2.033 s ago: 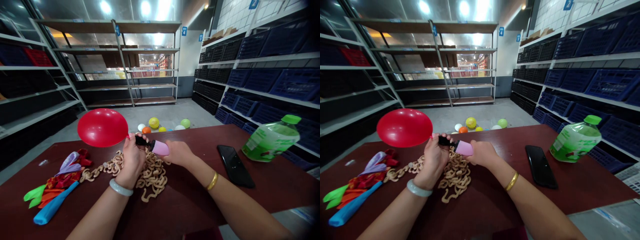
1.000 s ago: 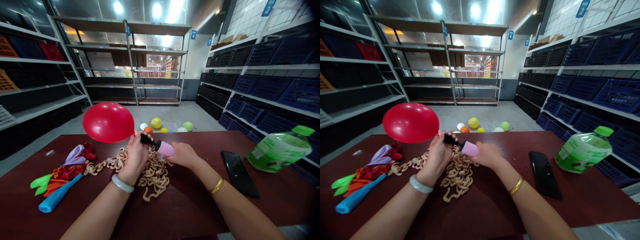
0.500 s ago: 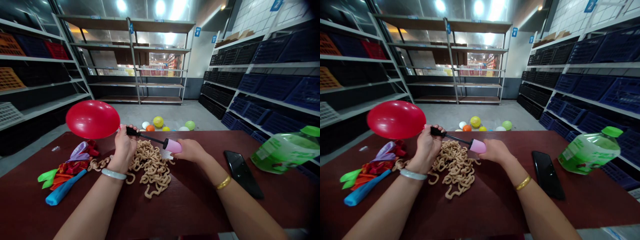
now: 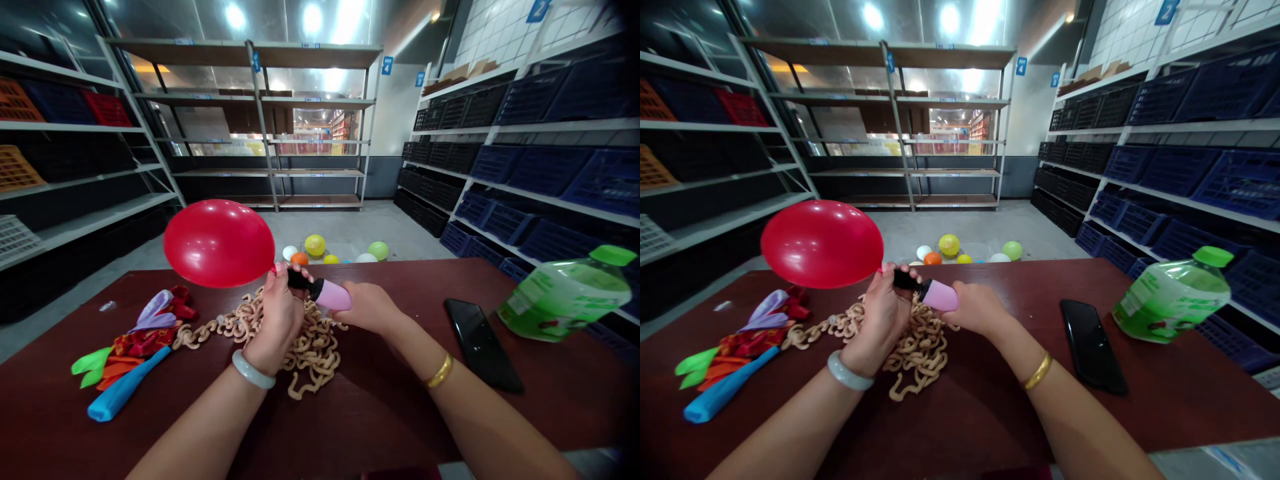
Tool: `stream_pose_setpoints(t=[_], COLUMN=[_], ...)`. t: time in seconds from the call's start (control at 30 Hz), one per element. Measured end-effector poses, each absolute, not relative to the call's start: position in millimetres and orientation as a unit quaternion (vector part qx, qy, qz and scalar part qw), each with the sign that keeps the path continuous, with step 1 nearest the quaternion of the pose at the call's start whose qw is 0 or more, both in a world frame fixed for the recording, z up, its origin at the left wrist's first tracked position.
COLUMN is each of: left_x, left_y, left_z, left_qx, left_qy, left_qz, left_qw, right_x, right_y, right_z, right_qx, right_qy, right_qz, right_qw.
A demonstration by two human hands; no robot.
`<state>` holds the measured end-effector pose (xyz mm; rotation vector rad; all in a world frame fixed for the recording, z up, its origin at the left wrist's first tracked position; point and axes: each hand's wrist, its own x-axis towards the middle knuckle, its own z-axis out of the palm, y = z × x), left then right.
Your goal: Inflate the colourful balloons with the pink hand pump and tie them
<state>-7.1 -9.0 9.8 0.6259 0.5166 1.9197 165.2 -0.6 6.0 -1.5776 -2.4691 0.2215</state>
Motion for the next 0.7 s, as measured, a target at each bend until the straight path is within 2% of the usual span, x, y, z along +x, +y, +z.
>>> stream_pose_setpoints(t=[0.4,0.7], left_x=[-95.2,-37.6], left_y=[20.4,7.7], left_z=[31.0,12.4], left_qx=[0.173,0.205], left_qy=[0.254,0.217], left_qz=[0.844,0.833], left_qw=[0.439,0.465], right_x=[185.0,185.9], right_y=[19.2,11.3], right_z=[3.1,9.8], right_qx=[-0.521,-0.517], right_qy=[-0.846,-0.852], right_qz=[0.093,0.049], right_qw=[0.065,0.066])
